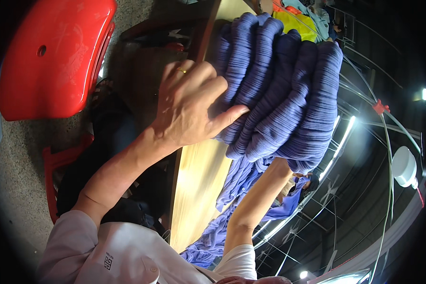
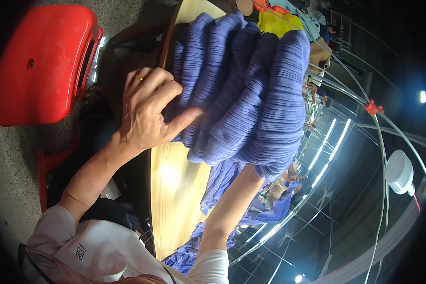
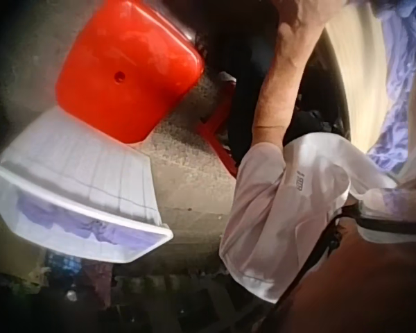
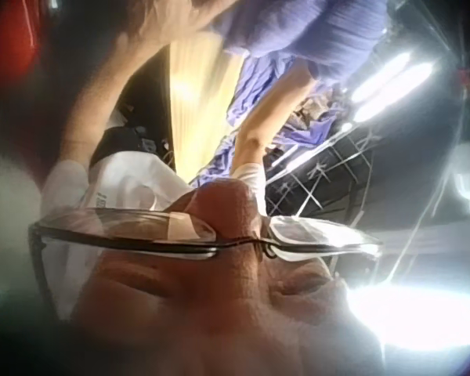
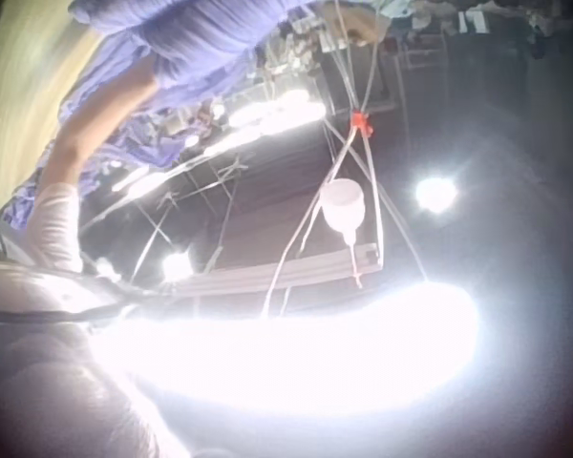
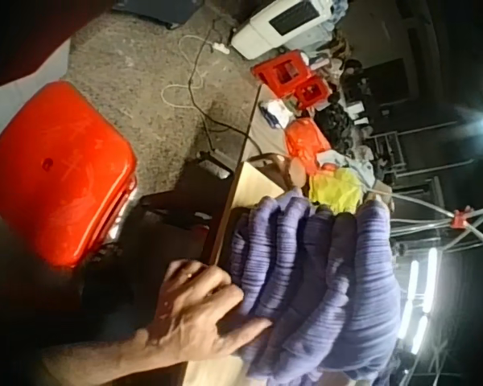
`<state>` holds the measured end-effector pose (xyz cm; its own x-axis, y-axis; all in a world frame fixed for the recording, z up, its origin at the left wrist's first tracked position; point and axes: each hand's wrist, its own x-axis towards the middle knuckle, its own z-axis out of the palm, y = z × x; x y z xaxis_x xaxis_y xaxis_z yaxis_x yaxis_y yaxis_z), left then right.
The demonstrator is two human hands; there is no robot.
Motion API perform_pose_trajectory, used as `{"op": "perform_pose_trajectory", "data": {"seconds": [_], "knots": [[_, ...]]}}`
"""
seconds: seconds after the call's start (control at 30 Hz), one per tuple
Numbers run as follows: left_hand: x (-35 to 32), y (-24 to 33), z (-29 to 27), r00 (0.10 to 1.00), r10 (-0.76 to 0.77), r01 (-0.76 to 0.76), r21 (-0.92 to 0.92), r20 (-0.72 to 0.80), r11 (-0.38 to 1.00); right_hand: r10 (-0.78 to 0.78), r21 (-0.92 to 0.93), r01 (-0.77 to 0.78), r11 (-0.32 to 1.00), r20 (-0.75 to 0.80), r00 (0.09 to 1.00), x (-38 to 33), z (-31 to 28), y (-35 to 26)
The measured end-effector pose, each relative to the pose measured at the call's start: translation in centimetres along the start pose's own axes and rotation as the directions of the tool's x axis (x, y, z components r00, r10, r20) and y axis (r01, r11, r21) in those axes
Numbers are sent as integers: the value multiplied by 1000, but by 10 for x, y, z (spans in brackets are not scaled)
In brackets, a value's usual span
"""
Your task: Folding and stacking blue pleated garments on a work table.
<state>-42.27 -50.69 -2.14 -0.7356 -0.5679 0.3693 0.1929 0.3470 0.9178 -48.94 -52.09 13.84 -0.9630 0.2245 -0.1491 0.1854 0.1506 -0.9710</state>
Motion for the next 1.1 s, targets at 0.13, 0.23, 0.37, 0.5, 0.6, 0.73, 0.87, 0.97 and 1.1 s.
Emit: {"op": "perform_pose_trajectory", "data": {"seconds": [0.13,0.23,0.37,0.5,0.6,0.73,0.87,0.97,1.1], "knots": [[0,7,9,996,-36,29,-77,-80,997,-94,-83,96,992,27,995,13,-21,0],[4,16,6,993,19,-32,-102,-119,994,-130,-31,140,990,209,969,31,-42,9],[10,17,7,962,271,-272,-58,-23,960,-184,45,183,982,430,884,52,-68,22],[9,8,10,954,300,-299,-77,-2,951,-234,118,204,972,575,784,77,-99,35],[12,13,3,944,324,-318,-98,56,943,-333,167,331,929,769,545,89,-113,33],[10,11,10,946,321,-316,-95,42,944,-392,257,314,914,762,516,65,-90,35],[6,14,14,943,334,-332,-122,-1,935,-251,279,59,959,728,638,74,-98,21],[7,19,9,929,363,-362,-24,69,932,-259,263,94,960,715,649,77,-99,18],[5,37,8,962,241,-221,-154,127,963,-274,230,155,961,696,664,77,-97,19]]}}
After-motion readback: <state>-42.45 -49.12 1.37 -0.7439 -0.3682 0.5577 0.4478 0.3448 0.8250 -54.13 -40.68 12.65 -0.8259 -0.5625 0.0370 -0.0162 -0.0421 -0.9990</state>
